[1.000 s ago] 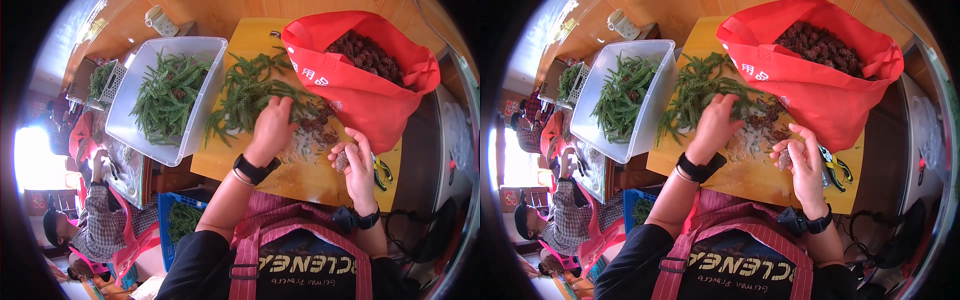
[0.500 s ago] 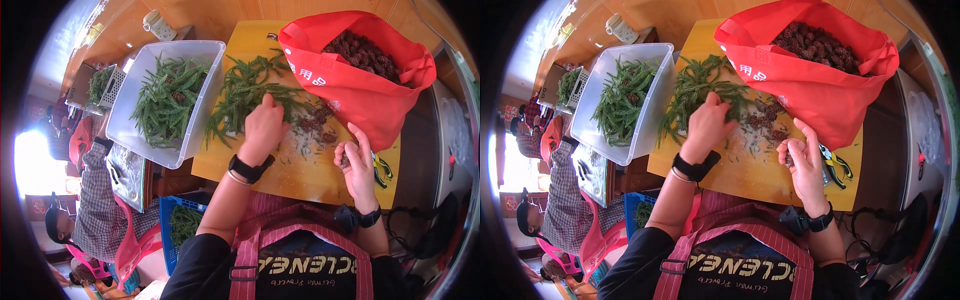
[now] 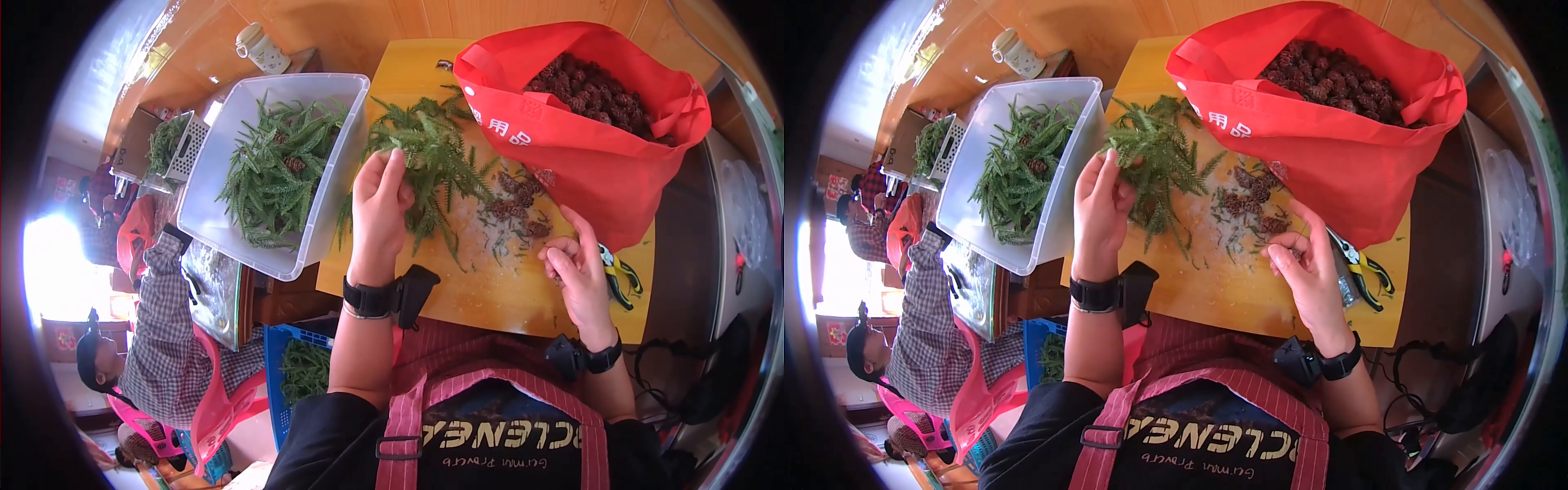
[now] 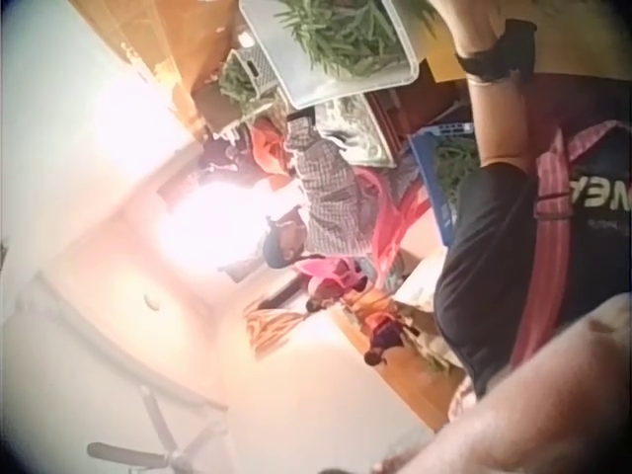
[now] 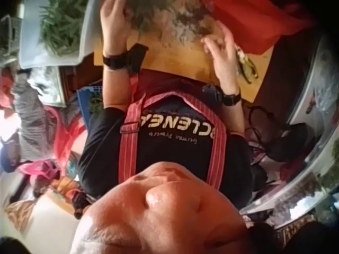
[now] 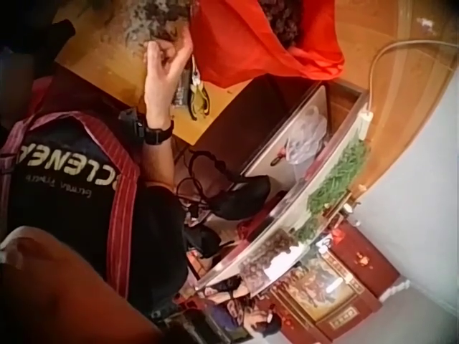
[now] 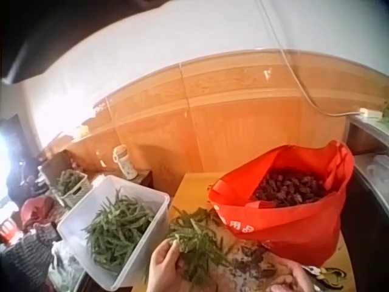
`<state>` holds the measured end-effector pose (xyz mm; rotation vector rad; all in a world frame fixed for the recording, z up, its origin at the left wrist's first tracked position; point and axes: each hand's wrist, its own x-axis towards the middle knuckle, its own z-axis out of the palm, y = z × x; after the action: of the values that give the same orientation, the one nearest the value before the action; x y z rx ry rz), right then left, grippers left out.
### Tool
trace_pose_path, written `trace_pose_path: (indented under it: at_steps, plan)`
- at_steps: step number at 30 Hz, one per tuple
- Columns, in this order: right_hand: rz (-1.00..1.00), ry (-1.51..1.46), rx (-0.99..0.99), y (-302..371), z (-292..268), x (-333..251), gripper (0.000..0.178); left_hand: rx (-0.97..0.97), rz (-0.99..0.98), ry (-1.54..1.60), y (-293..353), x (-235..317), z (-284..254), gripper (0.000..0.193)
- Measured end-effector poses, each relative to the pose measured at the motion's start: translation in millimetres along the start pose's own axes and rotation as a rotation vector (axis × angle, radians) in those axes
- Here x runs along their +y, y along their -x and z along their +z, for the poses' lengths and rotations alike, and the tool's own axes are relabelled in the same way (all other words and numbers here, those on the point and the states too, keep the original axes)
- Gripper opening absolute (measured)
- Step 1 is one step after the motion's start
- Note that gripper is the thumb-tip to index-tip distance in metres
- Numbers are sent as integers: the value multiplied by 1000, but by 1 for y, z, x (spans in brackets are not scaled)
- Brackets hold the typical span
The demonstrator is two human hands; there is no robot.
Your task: Trimming small evergreen plant branches using snips at a production workstation.
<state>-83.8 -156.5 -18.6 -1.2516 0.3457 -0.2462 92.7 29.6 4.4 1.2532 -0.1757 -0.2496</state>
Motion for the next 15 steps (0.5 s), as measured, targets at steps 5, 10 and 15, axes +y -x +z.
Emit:
trace_pose_path:
  at_steps: [5, 10, 15]
  plan:
    - [-66, 139, -35, -7, 6, -10, 53, -168, -72, 273, 26, -4, 1, 16]
    - [-262, 195, -73, -34, 19, -17, 57, -293, -153, 439, 50, -11, 3, 22]
    - [-67, 170, -276, -50, 38, -20, 64, -331, -197, 523, 62, -16, -12, 20]
